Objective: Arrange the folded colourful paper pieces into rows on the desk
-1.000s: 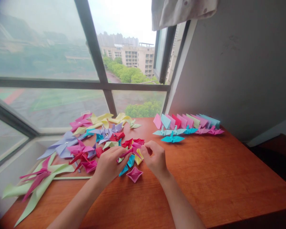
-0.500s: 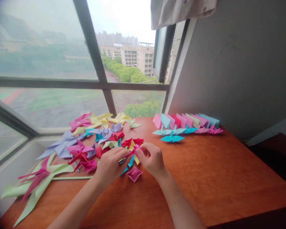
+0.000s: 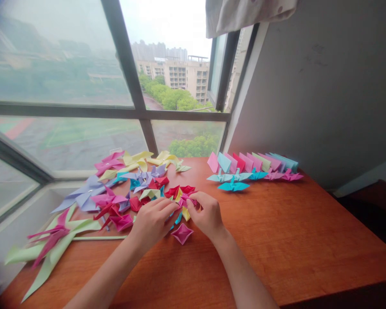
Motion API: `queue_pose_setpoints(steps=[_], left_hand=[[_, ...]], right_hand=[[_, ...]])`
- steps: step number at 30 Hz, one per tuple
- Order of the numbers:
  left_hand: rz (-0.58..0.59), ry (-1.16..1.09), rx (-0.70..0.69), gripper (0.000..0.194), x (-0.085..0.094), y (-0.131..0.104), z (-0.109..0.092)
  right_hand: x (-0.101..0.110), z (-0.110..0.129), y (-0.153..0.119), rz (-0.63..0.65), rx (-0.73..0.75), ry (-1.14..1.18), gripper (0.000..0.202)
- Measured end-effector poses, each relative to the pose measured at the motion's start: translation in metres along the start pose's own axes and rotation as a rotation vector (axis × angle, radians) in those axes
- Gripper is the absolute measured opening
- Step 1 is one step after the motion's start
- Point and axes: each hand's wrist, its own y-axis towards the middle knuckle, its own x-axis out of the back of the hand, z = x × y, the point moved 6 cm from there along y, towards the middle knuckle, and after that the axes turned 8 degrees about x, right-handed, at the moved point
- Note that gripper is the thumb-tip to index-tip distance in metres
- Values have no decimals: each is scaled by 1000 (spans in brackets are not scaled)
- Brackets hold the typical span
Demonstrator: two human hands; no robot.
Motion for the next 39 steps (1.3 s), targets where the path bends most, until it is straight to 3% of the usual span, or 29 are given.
queue_pose_setpoints(steps=[23,27,33,39], left_hand=[[34,-60,30,19,1,1,-1],[20,-155,125,19,0,1,7],[-35,-501,350,17,2,3,27],[86,-904,562,25,-8,4,39]], right_hand=[[1,0,-1,-35,28,-44,18],[7,-1,0,-54,-18,92,20],[32,-25,0,-325,-181,212,27],[10,-31,2,-125,-335,502,31]])
